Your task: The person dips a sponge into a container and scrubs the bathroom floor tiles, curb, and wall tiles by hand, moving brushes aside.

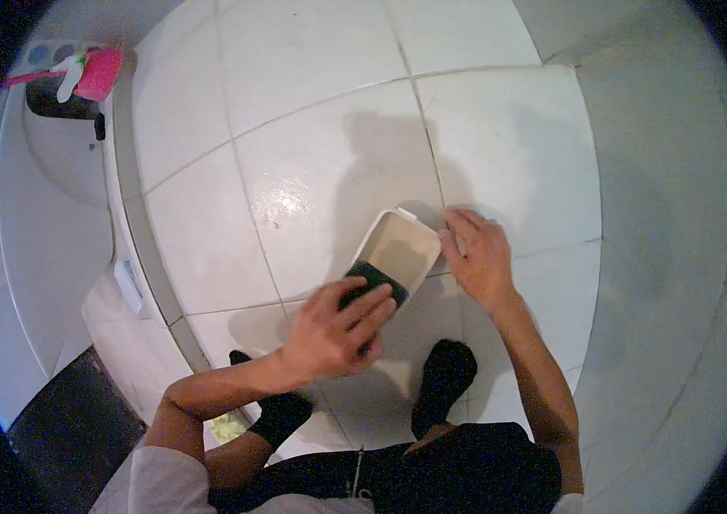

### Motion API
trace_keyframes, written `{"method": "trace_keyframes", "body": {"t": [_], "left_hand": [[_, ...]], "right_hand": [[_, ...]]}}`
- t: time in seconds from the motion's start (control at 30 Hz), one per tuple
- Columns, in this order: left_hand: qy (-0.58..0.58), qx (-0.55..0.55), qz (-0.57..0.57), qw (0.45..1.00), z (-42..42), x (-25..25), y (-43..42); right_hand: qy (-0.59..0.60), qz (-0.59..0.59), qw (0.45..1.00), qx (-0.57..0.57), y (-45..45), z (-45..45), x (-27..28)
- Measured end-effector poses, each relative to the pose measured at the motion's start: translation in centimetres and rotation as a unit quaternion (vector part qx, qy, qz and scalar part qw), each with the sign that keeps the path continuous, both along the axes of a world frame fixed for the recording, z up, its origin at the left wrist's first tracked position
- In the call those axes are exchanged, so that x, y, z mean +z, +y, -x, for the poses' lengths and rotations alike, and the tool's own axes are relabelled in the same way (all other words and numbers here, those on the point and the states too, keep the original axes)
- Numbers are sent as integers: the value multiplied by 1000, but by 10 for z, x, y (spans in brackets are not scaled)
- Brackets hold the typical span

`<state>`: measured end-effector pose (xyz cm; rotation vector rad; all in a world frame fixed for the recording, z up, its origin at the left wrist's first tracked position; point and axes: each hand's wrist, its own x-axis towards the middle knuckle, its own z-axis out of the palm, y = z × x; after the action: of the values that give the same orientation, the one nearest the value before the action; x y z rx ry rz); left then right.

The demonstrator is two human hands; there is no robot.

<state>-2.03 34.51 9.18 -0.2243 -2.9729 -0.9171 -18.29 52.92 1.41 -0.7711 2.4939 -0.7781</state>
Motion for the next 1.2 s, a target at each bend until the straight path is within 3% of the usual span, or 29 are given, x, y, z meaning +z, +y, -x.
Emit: {"method": "trace_keyframes", "body": {"t": [0.07, 0.17, 0.27, 0.33, 0.47, 0.53, 0.67, 0.73, 0.8, 0.83, 0.9, 1.03, 1.13, 1.2], "left_hand": [[-16, -25, -2, 1000, 3, -5, 17], [16, 33, 72, 997, 32, -20, 23], [-8, 8, 170, 985, 42, -31, 30], [-27, -9, 170, 985, 32, -23, 31], [-95, -27, 100, 990, 11, 4, 14], [-169, 28, -44, 984, 15, 9, 1], [-215, 37, -112, 969, 57, 13, -11], [-177, 10, -113, 978, 62, -4, -2], [-189, -73, 38, 979, 59, -15, 11], [-190, -73, 36, 978, 50, -23, 16], [-133, -117, 234, 956, 27, -32, 26], [-106, -142, 266, 948, 4, -26, 23], [-190, -140, 199, 951, 12, -8, 14], [-363, -146, -24, 920, 33, 16, -10]], "right_hand": [[-33, 8, 999, -7, 3, -8, -4], [4, 54, 998, -5, 3, -10, -13], [-34, 48, 998, -2, 1, -7, -7], [16, 1, 999, 36, -2, -10, 0], [5, 2, 1000, 31, -1, -15, -5], [2, 3, 999, 34, 0, -15, -8], [14, -9, 999, 45, 0, -14, -9], [18, -6, 999, 45, -3, -13, -10], [16, 0, 999, 43, -1, -14, -12], [16, 10, 999, 42, -1, -14, -13], [16, 1, 999, 43, -1, -13, -14], [12, -13, 999, 42, -3, -13, -13], [43, 1, 998, 49, -3, -13, -14], [27, -13, 998, 50, 0, -13, -13]]}}
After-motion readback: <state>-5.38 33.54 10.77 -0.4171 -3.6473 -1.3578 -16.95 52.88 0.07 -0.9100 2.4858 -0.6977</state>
